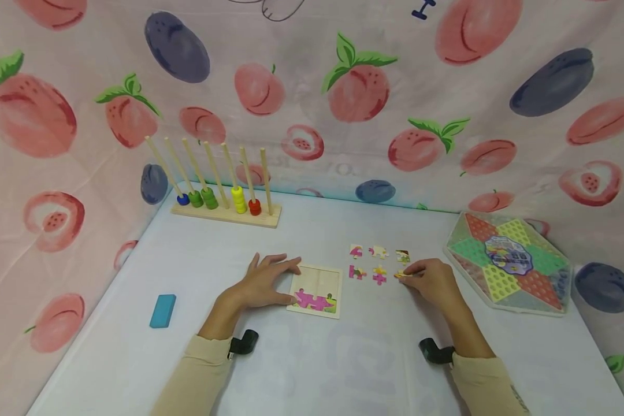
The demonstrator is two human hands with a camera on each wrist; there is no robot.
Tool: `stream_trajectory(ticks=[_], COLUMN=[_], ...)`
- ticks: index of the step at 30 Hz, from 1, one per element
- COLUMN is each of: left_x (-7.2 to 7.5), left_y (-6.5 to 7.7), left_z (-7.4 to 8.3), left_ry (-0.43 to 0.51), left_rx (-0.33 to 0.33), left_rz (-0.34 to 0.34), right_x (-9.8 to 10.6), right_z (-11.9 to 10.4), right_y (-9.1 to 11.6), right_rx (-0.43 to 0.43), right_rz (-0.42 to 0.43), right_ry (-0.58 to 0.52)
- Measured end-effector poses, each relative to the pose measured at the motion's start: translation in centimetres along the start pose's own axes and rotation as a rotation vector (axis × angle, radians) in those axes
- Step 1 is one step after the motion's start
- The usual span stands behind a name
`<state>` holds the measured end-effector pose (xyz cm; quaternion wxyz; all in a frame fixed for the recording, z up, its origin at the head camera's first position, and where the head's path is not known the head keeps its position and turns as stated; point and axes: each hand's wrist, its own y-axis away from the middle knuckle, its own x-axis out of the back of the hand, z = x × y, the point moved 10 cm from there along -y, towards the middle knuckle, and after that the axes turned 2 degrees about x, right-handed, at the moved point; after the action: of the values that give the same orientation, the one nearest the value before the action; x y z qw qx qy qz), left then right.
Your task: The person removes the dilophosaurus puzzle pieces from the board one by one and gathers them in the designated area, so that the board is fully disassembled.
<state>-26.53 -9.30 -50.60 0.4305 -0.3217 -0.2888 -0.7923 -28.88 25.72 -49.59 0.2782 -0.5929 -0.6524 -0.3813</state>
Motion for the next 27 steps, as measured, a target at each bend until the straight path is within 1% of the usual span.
stream_trajectory(ticks=[10, 15, 22, 27], left_x=[0.01, -0.05, -0.05, 0.01], left_y=[0.01, -0.09, -0.03, 0.04], left_z=[-0.08, -0.2, -0.31, -0.15], left_ry=[-0.009, -0.011, -0.025, -0.012], left_rx=[-0.007, -0.01, -0.008, -0.011], left_rz=[-0.017, -0.03, -0.045, -0.041], right_x=[0.11, -0.03, 0.18, 0.33], right_z=[-0.32, -0.17, -0.05, -0.18], right_y=[0.04, -0.1, -0.48, -0.53], right_rx=[-0.042, -0.076, -0.07, -0.049], right_rz=[-0.022, -0.043, -0.038, -0.021], right_ry=[0.03, 0.077, 0.111, 0.123])
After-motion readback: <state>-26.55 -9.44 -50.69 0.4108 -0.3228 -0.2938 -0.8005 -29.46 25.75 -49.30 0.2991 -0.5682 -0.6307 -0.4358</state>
